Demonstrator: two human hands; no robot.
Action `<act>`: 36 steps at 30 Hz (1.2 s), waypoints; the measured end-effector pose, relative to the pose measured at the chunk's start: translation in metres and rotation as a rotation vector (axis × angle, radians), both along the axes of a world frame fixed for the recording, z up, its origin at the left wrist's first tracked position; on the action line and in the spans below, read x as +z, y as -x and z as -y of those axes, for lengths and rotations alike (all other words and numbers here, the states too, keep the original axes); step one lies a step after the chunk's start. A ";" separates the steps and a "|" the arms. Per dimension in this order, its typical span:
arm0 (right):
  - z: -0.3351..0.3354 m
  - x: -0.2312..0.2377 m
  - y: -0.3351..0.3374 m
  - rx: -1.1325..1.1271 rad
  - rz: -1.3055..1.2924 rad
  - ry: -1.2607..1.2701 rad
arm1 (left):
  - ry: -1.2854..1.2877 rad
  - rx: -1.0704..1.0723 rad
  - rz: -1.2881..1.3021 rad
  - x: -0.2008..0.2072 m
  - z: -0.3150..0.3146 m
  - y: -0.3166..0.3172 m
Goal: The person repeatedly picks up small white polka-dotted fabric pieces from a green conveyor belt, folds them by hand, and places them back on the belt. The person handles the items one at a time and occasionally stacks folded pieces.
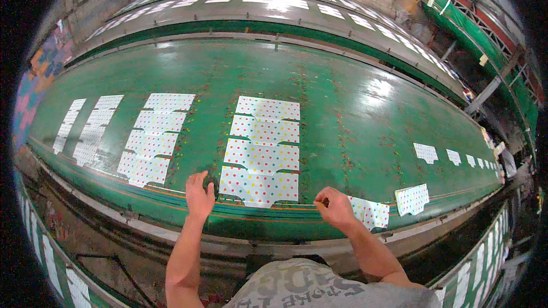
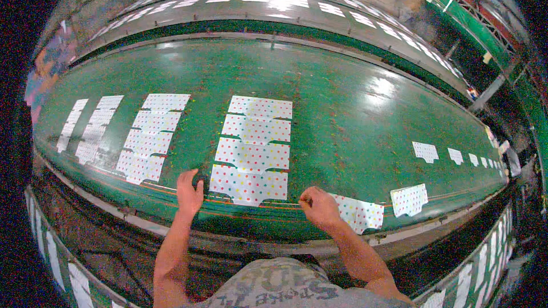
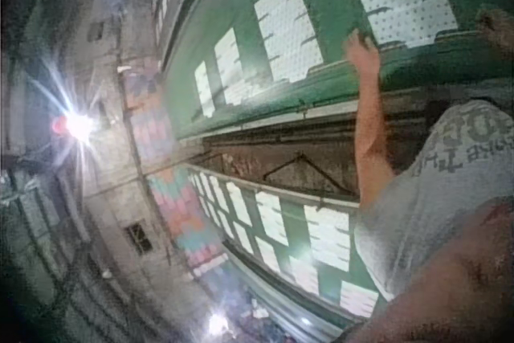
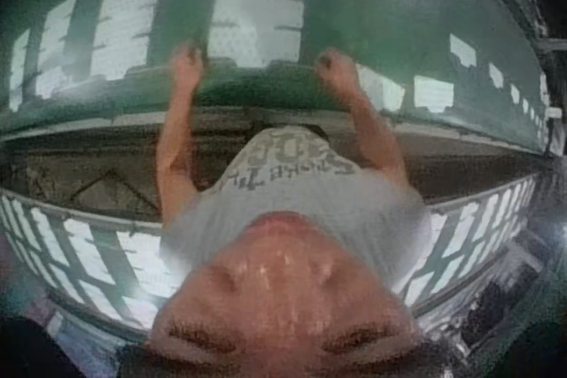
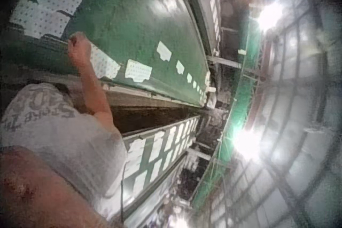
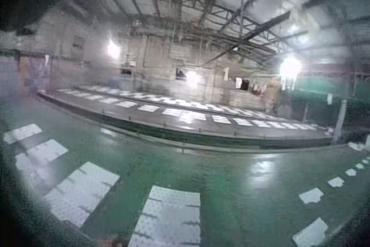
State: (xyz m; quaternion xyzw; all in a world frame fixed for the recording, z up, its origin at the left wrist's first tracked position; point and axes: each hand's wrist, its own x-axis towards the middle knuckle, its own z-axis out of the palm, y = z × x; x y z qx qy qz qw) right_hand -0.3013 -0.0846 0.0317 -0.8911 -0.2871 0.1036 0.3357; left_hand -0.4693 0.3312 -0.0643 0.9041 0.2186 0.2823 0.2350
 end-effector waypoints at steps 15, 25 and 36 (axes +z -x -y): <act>-0.074 -0.035 -0.088 -0.023 0.166 -0.042 | -0.164 0.056 -0.142 -0.012 -0.034 -0.036; -0.168 -0.103 -0.322 -0.149 0.416 0.013 | -0.181 0.101 -0.253 -0.023 -0.035 -0.048; -0.230 -0.117 -0.443 -0.144 0.241 0.284 | -0.231 0.106 -0.260 -0.029 -0.035 -0.054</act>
